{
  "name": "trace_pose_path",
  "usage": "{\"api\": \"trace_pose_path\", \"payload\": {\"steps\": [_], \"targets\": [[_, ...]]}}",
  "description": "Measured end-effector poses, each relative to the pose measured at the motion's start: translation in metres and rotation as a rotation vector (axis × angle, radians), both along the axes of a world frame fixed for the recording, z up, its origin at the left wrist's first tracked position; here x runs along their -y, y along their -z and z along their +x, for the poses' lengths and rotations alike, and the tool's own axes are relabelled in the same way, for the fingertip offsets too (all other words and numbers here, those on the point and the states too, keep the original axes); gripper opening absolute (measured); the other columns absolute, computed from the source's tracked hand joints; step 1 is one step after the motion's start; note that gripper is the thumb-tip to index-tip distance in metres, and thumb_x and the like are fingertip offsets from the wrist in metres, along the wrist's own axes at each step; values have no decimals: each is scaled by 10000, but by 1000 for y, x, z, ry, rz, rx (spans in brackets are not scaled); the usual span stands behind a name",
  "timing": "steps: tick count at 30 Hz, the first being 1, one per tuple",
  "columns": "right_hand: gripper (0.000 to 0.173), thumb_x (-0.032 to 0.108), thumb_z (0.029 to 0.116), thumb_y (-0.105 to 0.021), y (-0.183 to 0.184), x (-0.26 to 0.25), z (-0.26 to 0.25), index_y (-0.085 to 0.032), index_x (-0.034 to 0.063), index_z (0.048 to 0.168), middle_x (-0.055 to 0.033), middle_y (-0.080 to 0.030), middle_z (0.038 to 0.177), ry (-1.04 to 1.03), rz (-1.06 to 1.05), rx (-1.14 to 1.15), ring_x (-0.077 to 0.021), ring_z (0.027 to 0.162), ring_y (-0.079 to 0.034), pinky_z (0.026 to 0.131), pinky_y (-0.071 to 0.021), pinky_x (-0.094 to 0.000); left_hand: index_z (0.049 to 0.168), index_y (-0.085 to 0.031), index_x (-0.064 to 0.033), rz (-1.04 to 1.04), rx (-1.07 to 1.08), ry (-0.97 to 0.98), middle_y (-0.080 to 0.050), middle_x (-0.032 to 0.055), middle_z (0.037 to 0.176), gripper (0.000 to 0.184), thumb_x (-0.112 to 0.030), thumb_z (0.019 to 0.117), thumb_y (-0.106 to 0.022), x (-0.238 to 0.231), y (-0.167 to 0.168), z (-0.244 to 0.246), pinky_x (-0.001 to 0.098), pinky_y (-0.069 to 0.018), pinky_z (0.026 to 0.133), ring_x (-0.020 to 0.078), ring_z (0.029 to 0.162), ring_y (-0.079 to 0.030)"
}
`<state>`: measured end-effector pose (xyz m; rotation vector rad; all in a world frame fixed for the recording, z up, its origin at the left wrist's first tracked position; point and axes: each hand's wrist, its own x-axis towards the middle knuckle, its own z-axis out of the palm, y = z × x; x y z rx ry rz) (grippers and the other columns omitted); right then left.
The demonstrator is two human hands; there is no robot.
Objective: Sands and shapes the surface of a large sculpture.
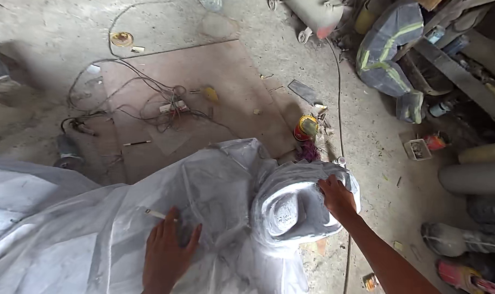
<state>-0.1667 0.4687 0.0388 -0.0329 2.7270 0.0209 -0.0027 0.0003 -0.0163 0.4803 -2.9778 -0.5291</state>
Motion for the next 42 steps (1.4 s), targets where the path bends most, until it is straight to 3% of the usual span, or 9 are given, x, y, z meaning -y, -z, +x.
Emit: {"api": "trace_pose_path", "payload": {"steps": [5,10,16,22,27,32,35,38,42], "targets": [[361,138,919,-671,3,-30,63,-718,242,1261,-155,-620,1284,15,-45,-143,-350,970,-706,686,-610,-541,1590,-354,-134,1,4,-9,-578,219,1407,974,-781,870,-466,2,1,-2,550,-374,1149,405,1318,-542],[365,157,906,-728,-3,4,-3,-697,264,1253,-145,-600,1264,-31,-11,-28,-367,1044,-665,695,-589,-571,1588,-358,-145,11,15,-3,-556,208,1445,961,-778,874,-466,4,1,0,543,-359,1162,401,1347,-523],[353,130,908,-681,0,-29,57,-724,251,1238,-144,-625,1250,-51,-38,-159,-329,935,-708,654,-612,-507,1599,-338,-144,22,2,3,-554,227,1438,980,-784,870,-478,5,2,-4,571,-362,1152,421,1337,-525],[368,155,917,-724,-1,5,0,-689,293,1255,-133,-579,1269,10,6,-44,-351,1054,-656,693,-594,-544,1601,-333,-150,28,-13,14,-534,211,1471,970,-777,876,-485,6,3,0,563,-353,1161,416,1355,-512],[353,106,914,-663,9,-23,72,-734,238,1234,-153,-622,1249,99,-41,-212,-331,883,-710,641,-603,-524,1601,-334,-154,30,-6,9,-535,197,1477,974,-783,870,-475,7,3,2,556,-338,1170,410,1362,-507],[321,168,919,-737,1,0,15,-713,250,1228,-152,-606,1243,48,-31,-144,-369,999,-677,678,-594,-568,1599,-329,-154,38,-10,16,-536,206,1465,970,-778,872,-478,8,0,-4,569,-359,1152,413,1346,-514],[344,163,940,-702,5,-5,31,-693,278,1264,-142,-592,1286,98,-48,-162,-355,1015,-679,696,-605,-559,1601,-328,-154,27,-2,7,-538,210,1462,977,-782,866,-477,8,0,-3,566,-354,1156,416,1352,-509],[343,117,923,-655,11,-25,73,-731,253,1229,-139,-629,1223,99,-42,-250,-315,890,-709,632,-604,-511,1600,-334,-150,24,-3,4,-536,205,1471,992,-798,861,-468,7,2,-4,562,-351,1161,417,1359,-507],[322,184,955,-677,-3,-5,21,-702,259,1267,-160,-613,1276,69,-32,-104,-380,1020,-681,708,-591,-587,1599,-333,-147,34,1,8,-531,205,1477,973,-781,874,-472,7,-2,-7,578,-361,1150,422,1359,-506]]}}
